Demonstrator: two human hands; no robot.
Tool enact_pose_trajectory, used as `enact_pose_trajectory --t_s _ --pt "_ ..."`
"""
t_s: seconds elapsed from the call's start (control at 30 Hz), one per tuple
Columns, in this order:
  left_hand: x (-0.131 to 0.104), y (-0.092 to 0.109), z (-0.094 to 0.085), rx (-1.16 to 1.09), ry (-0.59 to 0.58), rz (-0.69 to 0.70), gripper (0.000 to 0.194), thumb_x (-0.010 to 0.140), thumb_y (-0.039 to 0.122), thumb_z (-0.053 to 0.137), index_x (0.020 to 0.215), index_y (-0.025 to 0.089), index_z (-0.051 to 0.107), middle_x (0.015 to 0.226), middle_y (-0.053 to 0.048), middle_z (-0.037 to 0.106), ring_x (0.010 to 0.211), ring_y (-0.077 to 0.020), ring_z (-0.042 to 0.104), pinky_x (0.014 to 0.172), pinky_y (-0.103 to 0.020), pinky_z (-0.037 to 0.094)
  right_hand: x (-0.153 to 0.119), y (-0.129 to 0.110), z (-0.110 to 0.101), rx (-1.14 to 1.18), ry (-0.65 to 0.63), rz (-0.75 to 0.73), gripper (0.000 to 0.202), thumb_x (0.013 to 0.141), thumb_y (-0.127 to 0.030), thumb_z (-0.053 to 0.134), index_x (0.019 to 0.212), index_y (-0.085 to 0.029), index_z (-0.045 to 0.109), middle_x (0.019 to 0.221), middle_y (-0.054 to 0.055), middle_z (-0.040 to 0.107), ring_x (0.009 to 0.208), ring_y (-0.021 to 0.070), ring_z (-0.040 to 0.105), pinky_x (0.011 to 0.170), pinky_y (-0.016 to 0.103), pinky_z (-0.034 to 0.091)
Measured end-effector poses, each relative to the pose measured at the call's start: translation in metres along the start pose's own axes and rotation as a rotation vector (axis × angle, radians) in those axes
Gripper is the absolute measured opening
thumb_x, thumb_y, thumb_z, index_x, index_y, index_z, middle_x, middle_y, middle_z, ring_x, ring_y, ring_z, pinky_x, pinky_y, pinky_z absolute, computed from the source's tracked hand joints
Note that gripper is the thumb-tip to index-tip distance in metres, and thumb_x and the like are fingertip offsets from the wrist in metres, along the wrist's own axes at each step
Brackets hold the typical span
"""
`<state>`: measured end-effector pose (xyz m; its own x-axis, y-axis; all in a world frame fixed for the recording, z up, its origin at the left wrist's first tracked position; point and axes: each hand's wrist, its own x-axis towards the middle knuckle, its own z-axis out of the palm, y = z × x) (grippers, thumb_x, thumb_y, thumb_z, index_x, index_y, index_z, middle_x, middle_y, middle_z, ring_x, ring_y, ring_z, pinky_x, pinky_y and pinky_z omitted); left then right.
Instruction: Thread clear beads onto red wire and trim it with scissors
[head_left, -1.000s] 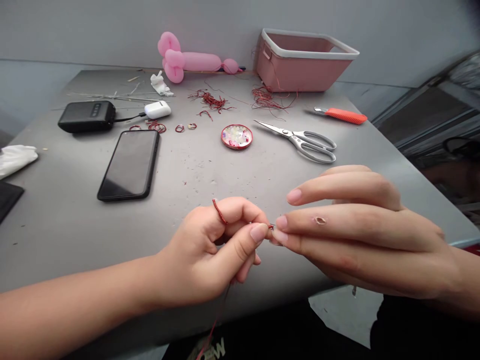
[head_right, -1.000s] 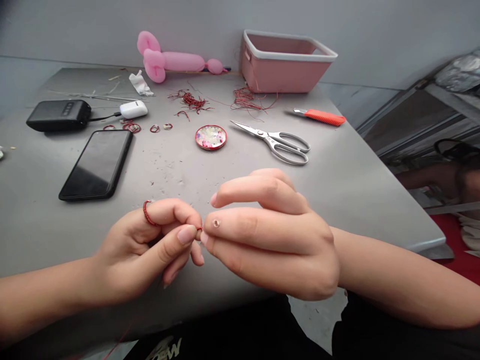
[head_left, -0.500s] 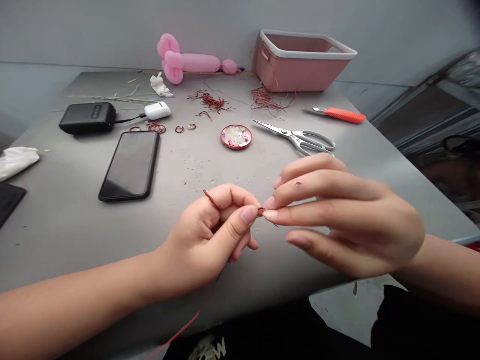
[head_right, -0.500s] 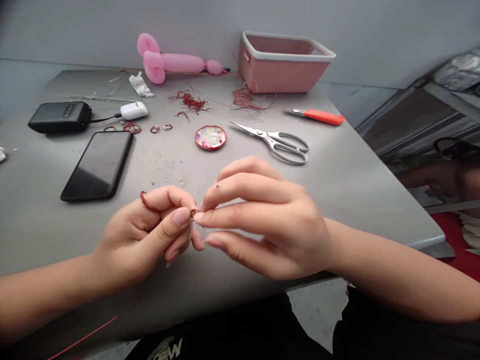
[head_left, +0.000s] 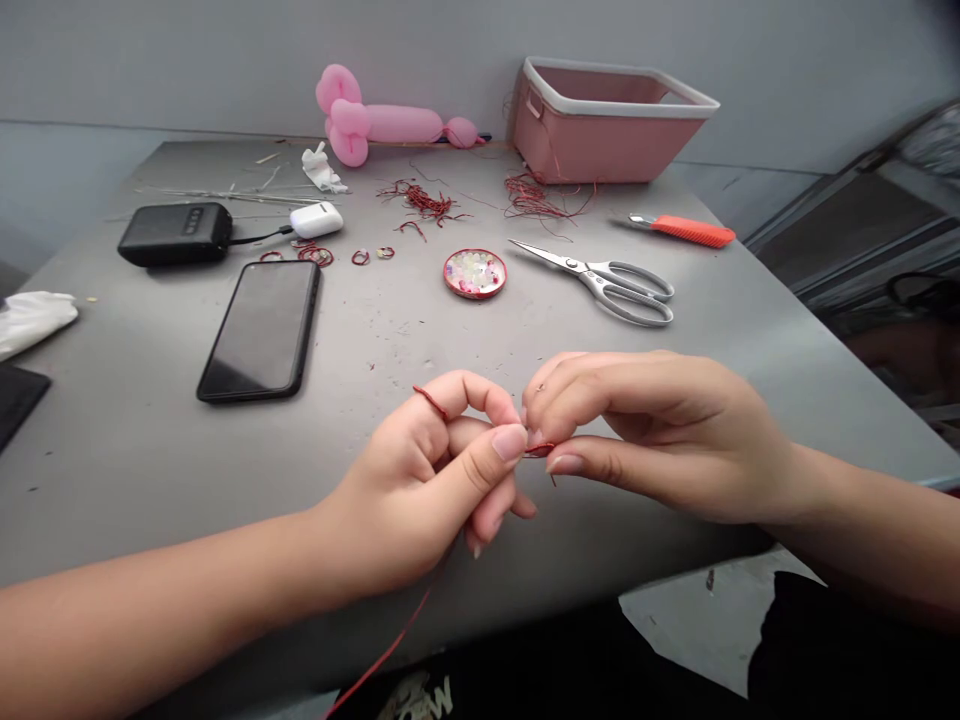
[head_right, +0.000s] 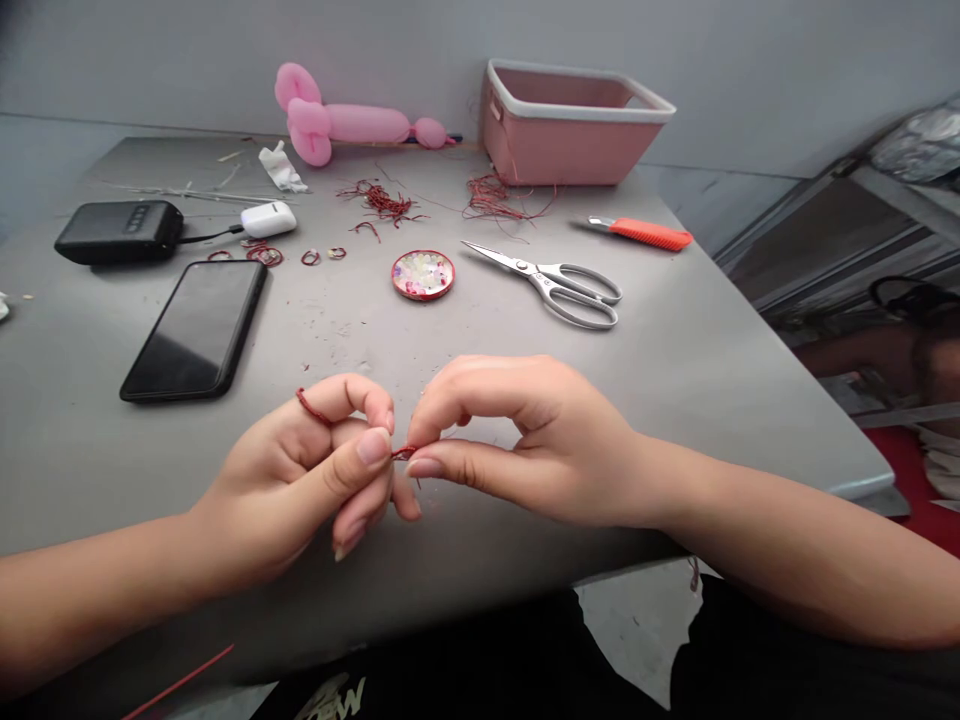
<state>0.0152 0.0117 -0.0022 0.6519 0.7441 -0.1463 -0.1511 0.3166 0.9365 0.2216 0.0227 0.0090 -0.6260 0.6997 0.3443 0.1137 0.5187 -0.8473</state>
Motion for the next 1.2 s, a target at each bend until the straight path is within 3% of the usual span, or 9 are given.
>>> enact_pose_trajectory --t_s 0.2,0.33,0.5,0.67,0.77,0.9,1.0,1.2 --pt "0.001 0.002 0.004 -0.114 0.017 -0.077 0.024 0.090 0.040 0.062 0.087 0.021 0.048 0.044 0.012 0.048 0.041 -0.0066 0.045 0.070 -0.029 0.056 0.001 -0.001 0.001 0.183 -0.007 0.113 0.004 0.085 -0.014 0.070 0.086 -0.015 0.066 0.078 0.003 0.068 0.076 0.0136 0.063 0.068 0.030 0.053" --pt "-0.002 0.001 0.004 -0.056 0.018 -0.039 0.019 0.092 0.037 0.060 0.088 0.022 0.049 0.046 0.010 0.050 0.045 -0.0081 0.049 0.070 -0.027 0.054 0.001 -0.001 0.000 0.308 -0.046 0.161 0.002 0.088 -0.014 0.065 0.086 -0.014 0.065 0.079 0.003 0.068 0.078 0.0133 0.063 0.070 0.030 0.054" --pt "-0.003 -0.002 0.002 -0.010 0.006 -0.023 0.015 0.094 0.034 0.057 0.090 0.022 0.049 0.048 0.009 0.053 0.050 -0.0092 0.053 0.071 -0.026 0.052 0.002 -0.003 -0.002 0.296 -0.075 0.176 0.003 0.087 -0.012 0.066 0.086 -0.015 0.064 0.080 0.003 0.069 0.079 0.0126 0.064 0.073 0.030 0.053" --pt "-0.002 0.000 0.004 -0.087 -0.006 -0.074 0.019 0.093 0.035 0.059 0.087 0.022 0.047 0.046 0.010 0.052 0.045 -0.0070 0.049 0.065 -0.022 0.052 0.001 -0.007 -0.003 0.178 -0.066 0.199 0.004 0.085 -0.015 0.068 0.084 -0.015 0.065 0.080 0.004 0.070 0.079 0.0141 0.066 0.072 0.030 0.055" --pt "0.000 -0.001 0.004 -0.148 -0.015 -0.098 0.020 0.092 0.036 0.060 0.088 0.021 0.047 0.046 0.011 0.051 0.042 -0.0050 0.047 0.071 -0.026 0.055 -0.001 -0.008 0.000 0.087 -0.023 0.214 0.004 0.085 -0.018 0.068 0.083 -0.016 0.064 0.078 0.003 0.070 0.075 0.0142 0.066 0.066 0.028 0.055" --pt "0.003 -0.004 0.003 -0.214 -0.020 -0.117 0.021 0.093 0.036 0.060 0.089 0.020 0.047 0.046 0.013 0.050 0.040 -0.0030 0.043 0.078 -0.032 0.056 -0.006 -0.005 0.008 -0.235 0.119 0.015 0.005 0.086 -0.014 0.063 0.086 -0.019 0.062 0.076 0.002 0.068 0.072 0.0141 0.066 0.063 0.028 0.054" --pt "0.004 -0.007 0.002 -0.206 -0.020 -0.106 0.022 0.092 0.037 0.061 0.088 0.020 0.047 0.048 0.013 0.050 0.042 -0.0039 0.044 0.080 -0.032 0.055 -0.008 -0.003 0.014 -0.431 0.145 -0.110 0.012 0.086 -0.010 0.058 0.089 -0.021 0.059 0.073 0.000 0.067 0.069 0.0126 0.065 0.062 0.025 0.053" --pt "0.005 -0.009 0.003 -0.140 -0.031 -0.130 0.029 0.090 0.043 0.063 0.086 0.020 0.046 0.049 0.011 0.050 0.047 -0.0059 0.047 0.073 -0.028 0.052 -0.013 -0.001 0.026 -0.633 0.238 -0.088 0.011 0.089 -0.012 0.057 0.086 -0.022 0.055 0.072 0.000 0.063 0.060 0.0105 0.059 0.057 0.021 0.048"
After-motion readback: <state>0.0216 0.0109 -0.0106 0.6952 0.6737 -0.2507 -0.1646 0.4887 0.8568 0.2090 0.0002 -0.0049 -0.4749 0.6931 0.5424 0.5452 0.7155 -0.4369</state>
